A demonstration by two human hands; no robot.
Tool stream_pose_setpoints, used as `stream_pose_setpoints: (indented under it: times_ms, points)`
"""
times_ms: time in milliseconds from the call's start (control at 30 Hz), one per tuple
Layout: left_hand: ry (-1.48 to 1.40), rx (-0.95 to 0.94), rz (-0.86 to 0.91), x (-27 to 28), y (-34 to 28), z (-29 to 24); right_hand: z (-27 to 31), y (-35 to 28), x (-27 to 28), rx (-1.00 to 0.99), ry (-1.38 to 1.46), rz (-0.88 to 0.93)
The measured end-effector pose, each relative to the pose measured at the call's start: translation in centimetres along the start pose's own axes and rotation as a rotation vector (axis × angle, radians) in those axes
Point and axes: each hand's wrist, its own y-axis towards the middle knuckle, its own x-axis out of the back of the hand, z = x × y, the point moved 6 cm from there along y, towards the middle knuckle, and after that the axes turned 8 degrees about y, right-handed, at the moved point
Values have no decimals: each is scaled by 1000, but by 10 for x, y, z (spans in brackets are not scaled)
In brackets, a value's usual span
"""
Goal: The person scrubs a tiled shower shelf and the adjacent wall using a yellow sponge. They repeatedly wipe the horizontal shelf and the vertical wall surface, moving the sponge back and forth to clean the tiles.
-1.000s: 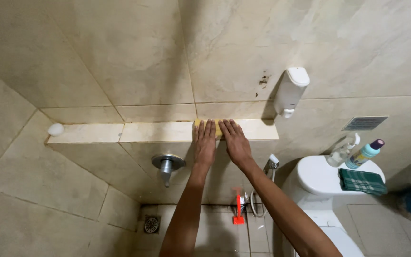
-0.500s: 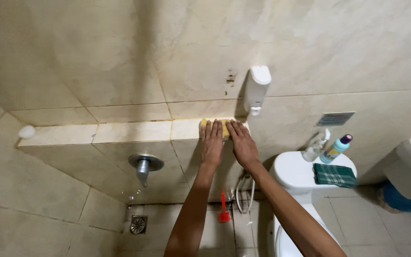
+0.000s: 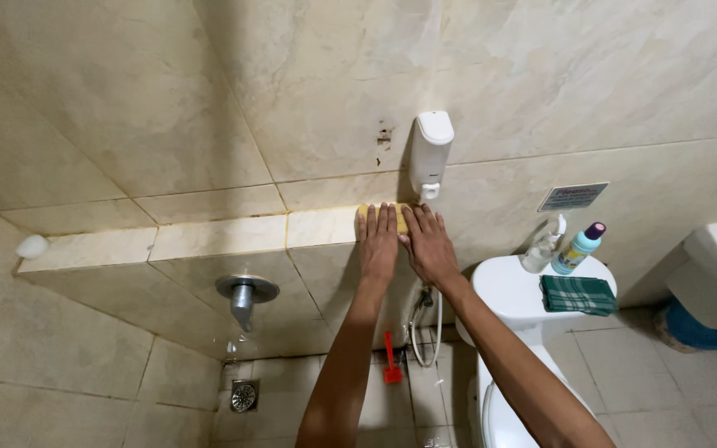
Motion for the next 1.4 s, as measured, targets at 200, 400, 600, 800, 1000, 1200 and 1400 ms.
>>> stream_pose_setpoints:
  times_ms: [200, 400, 600, 800, 1000, 1200, 1400]
  points:
    - [-56, -6, 17, -9, 6, 20, 7, 10, -19, -26, -63, -47]
    - [-147, -12, -13, -27, 13, 50, 25, 25, -35, -49, -49, -35]
    - [-98, -4, -44, -23, 5, 88, 52, 40, -55, -4, -16, -67]
    - [-41, -4, -105, -20, -6, 124, 74, 54, -79, -10, -29, -37]
    - [-99, 42, -108, -23, -17, 162, 98, 67, -107, -10, -55, 32]
    - [-142, 53, -116, -6, -34, 190, 130, 70, -115, 19, -16, 14]
    - [17, 35, -122, -23, -42, 196, 140, 65, -116, 19, 22, 16]
